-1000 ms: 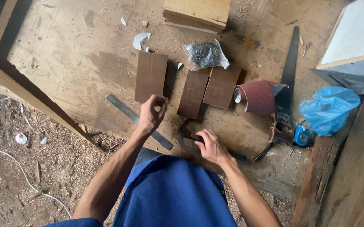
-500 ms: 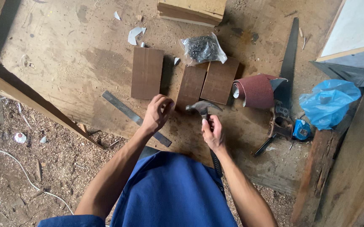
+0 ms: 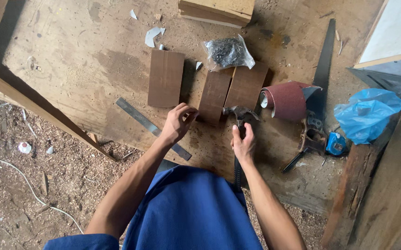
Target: The person sands a small wooden block with a sanding sheet, then flips and repositions it to sand multiple sides. The person then picks up a second block and aligns the two blocks together on the workbench.
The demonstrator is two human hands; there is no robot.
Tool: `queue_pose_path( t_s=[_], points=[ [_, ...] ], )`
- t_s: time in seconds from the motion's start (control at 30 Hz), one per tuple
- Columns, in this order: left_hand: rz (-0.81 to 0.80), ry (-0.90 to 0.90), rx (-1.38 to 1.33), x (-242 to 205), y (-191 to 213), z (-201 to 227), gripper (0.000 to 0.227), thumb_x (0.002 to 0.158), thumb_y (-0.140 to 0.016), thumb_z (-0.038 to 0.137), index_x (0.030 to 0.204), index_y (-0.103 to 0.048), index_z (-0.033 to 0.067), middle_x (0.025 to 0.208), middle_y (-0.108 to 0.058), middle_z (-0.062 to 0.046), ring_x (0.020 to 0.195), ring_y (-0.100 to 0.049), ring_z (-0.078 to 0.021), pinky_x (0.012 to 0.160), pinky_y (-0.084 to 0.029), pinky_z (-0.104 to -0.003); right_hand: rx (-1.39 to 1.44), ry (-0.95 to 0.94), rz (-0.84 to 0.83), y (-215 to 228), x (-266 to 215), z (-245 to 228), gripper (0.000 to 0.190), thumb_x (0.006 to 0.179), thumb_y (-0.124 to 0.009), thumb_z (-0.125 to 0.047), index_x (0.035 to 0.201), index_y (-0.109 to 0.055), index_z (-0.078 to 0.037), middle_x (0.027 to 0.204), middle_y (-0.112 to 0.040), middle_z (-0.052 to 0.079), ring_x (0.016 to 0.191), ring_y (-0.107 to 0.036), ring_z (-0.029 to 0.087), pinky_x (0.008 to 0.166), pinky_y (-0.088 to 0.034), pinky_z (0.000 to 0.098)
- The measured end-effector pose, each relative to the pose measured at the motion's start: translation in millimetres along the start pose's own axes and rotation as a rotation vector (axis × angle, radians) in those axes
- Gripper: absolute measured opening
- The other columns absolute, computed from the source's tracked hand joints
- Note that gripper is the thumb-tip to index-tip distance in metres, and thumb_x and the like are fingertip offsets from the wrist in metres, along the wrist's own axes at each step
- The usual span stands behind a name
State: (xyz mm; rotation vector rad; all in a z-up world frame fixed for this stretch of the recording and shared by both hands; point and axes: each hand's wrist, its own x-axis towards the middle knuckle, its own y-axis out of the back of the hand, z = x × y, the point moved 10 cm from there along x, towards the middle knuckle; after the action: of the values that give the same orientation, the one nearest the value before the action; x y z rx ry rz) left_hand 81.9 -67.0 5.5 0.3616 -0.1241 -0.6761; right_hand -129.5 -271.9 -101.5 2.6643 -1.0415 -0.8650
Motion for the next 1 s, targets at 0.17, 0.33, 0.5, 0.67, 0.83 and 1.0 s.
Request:
queue_pose_path(
  t_s=[0.17,0.33,0.5,0.67,0.83,1.0],
  points=[
    [-0.038,0.016,0.005,-3.9,-15.8,-24.4,0.012,0.094,-0.071,0.008,0.103,-0.073,0.0004,0.101,-0.070,-0.014,0.087,-0.071,-0.0267,0.076,-0.058,-0.035,-0.428,0.457,0.276,16.7,-16.6,-30.9,0.043,0.105,-0.070,-0.034,0.132,-0.059,-0.002,0.101,-0.068,0.013,0.089,-0.066,0.023,0.077,-0.055,0.0407],
    [0.275,0.033,0.345,-9.9,8.7,-46.6,0.007,0.104,-0.061,0.009,0.107,-0.063,0.0037,0.127,-0.059,-0.021,0.119,-0.055,-0.0338,0.100,-0.052,-0.049,-0.444,0.596,0.297,15.2,-33.5,-58.1,0.051,0.098,-0.067,-0.024,0.140,-0.055,0.001,0.117,-0.051,0.019,0.101,-0.059,0.029,0.081,-0.054,0.0424],
    [0.422,0.230,0.543,-6.0,47.3,-62.7,0.010,0.101,-0.062,0.016,0.107,-0.064,0.0087,0.151,-0.035,-0.032,0.135,-0.037,-0.0482,0.107,-0.035,-0.064,-0.401,0.529,0.151,-23.0,-31.9,-70.5,0.043,0.102,-0.066,-0.023,0.141,-0.057,-0.008,0.113,-0.058,0.011,0.099,-0.062,0.022,0.085,-0.058,0.0397],
    [0.404,0.273,0.634,6.4,49.8,-50.1,0.009,0.097,-0.066,0.021,0.103,-0.069,0.0166,0.157,-0.024,-0.036,0.136,-0.028,-0.0555,0.102,-0.027,-0.069,-0.282,0.292,0.060,-69.4,-16.3,-62.2,0.060,0.092,-0.070,-0.034,0.138,-0.044,-0.004,0.126,-0.051,0.016,0.111,-0.055,0.024,0.086,-0.056,0.0435],
    [0.401,0.236,0.591,10.0,48.5,-46.1,0.010,0.096,-0.069,0.019,0.106,-0.068,0.0154,0.155,-0.025,-0.036,0.137,-0.030,-0.0541,0.102,-0.028,-0.068,-0.486,0.411,0.297,-89.6,-28.8,-95.4,0.078,0.087,-0.084,-0.043,0.136,-0.038,-0.004,0.125,-0.049,0.024,0.120,-0.046,0.036,0.100,-0.039,0.0531],
    [0.439,-0.014,0.723,9.0,49.8,-25.3,0.008,0.095,-0.067,0.015,0.103,-0.068,0.0138,0.151,-0.034,-0.029,0.130,-0.041,-0.0468,0.099,-0.037,-0.061,-0.385,0.270,0.360,-89.4,-22.2,-106.0,0.091,0.072,-0.094,-0.033,0.135,-0.034,-0.009,0.125,-0.047,0.026,0.119,-0.045,0.037,0.099,-0.038,0.0553]
  ],
)
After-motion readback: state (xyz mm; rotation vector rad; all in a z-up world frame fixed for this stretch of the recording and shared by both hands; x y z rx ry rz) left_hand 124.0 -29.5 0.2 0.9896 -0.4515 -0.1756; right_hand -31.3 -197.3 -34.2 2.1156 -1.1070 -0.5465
